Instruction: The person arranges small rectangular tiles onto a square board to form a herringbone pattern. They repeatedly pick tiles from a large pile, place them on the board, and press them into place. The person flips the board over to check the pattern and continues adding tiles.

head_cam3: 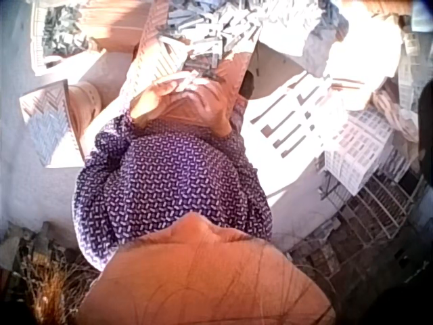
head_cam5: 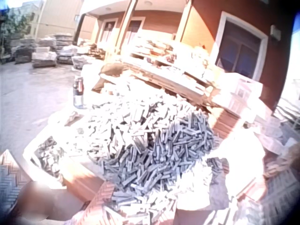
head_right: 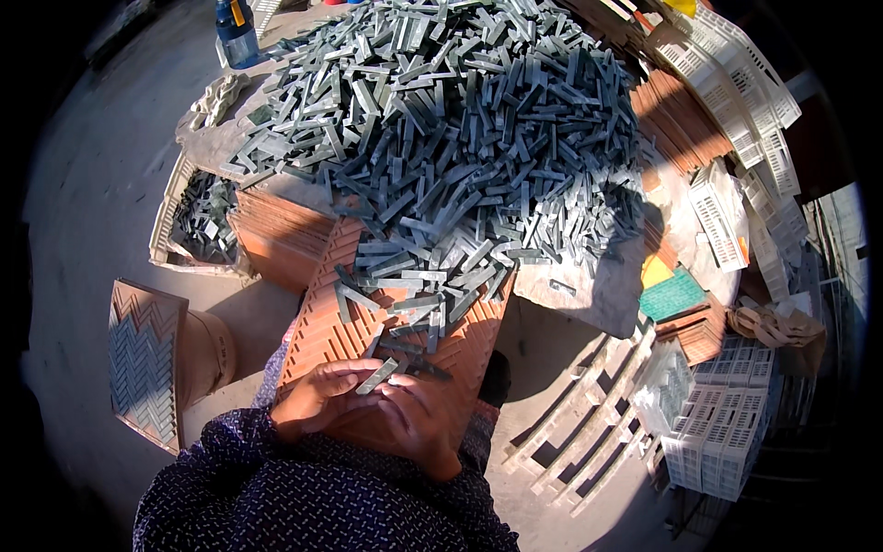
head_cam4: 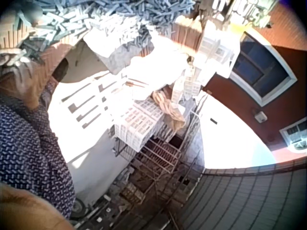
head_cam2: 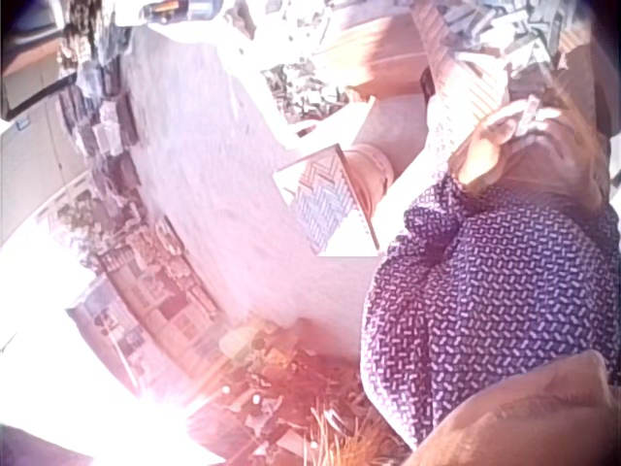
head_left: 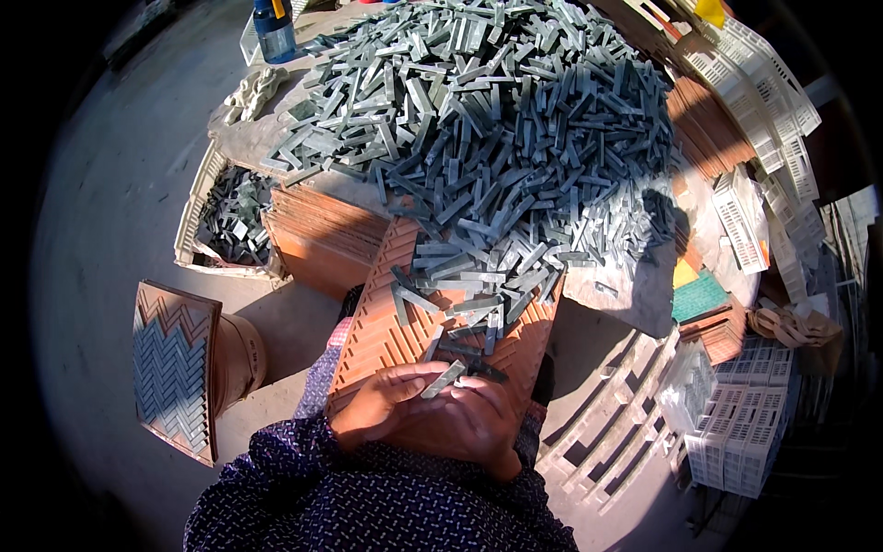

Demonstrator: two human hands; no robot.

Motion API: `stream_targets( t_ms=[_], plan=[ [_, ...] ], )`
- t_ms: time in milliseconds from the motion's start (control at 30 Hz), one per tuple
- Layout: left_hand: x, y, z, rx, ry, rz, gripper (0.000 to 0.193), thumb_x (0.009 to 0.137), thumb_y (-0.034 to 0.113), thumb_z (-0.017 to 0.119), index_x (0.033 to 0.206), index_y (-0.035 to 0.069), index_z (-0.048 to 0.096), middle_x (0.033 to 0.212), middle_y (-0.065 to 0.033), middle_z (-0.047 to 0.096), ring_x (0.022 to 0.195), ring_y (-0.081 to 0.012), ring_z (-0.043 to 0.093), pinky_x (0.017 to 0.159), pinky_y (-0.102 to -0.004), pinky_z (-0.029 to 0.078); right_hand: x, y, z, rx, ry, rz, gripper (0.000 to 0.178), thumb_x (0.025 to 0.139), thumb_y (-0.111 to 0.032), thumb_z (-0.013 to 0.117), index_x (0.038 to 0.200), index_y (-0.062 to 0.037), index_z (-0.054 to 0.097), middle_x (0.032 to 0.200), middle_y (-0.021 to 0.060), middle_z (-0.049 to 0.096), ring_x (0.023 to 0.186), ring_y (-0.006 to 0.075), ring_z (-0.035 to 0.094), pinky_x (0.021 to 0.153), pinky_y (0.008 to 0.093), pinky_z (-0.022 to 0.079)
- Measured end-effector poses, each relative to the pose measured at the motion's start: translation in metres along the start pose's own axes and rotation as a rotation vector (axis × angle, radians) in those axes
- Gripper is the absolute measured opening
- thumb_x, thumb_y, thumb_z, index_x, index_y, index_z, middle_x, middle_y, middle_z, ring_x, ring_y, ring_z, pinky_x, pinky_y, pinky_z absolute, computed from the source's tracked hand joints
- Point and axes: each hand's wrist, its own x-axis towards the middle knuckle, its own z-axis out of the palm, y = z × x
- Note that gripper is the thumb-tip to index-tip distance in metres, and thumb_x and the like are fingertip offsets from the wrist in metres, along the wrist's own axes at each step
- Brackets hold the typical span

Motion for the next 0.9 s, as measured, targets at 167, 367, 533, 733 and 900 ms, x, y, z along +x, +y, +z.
stream_targets(
  t_ms=[167,367,533,733,900],
  plan=[
    [-0.005,-0.001,-0.01,0.212,0.118,0.088,0.031,0.093,0.006,0.053,0.123,-0.003,0.053,0.115,-0.0098,0.06,0.105,-0.0183,0.058,0.094,-0.0316,0.046,-0.003,0.005,-0.001,-0.006,0.004,0.053,0.012,0.074,-0.004,0.07,0.085,-0.0011,0.067,0.092,0.0129,0.065,0.083,0.028,0.063,0.076,0.0356,0.05],
    [-0.026,0.054,-0.048,0.137,0.532,0.287,0.024,0.095,0.003,0.045,0.116,-0.005,0.053,0.104,-0.0094,0.062,0.094,-0.0138,0.058,0.083,-0.025,0.047,-0.011,0.01,-0.005,0.079,-0.004,0.115,0.011,0.076,0.001,0.066,0.087,0.0024,0.065,0.091,0.0143,0.065,0.083,0.0275,0.064,0.074,0.0344,0.051],
    [-0.061,0.193,-0.175,0.139,0.679,0.79,0.075,0.092,0.034,0.054,0.145,0.002,0.012,0.144,-0.0213,0.024,0.127,-0.0346,0.039,0.101,-0.0486,0.039,-0.008,0.015,-0.009,0.036,-0.026,0.104,0.011,0.075,0.001,0.068,0.086,0.0014,0.065,0.088,0.0135,0.065,0.08,0.0284,0.064,0.069,0.0348,0.05],
    [-0.034,0.137,-0.102,0.578,0.599,0.699,0.025,0.095,0.017,0.05,0.113,0.001,0.056,0.094,-0.0047,0.063,0.092,-0.0113,0.059,0.082,-0.0249,0.046,-0.004,0.027,-0.025,0.035,-0.057,0.343,0.017,0.079,0.0,0.062,0.096,-0.0007,0.063,0.091,0.0125,0.062,0.083,0.0291,0.062,0.073,0.0338,0.049],
    [-0.006,0.035,-0.04,1.04,0.422,0.383,0.009,0.087,0.004,0.061,0.093,-0.001,0.064,0.082,-0.0044,0.064,0.074,-0.0111,0.059,0.066,-0.0254,0.047,-0.014,0.037,-0.021,0.017,-0.26,0.152,0.024,0.075,-0.002,0.065,0.099,-0.0045,0.063,0.099,0.0093,0.058,0.091,0.0262,0.058,0.073,0.034,0.049]
  ],
)
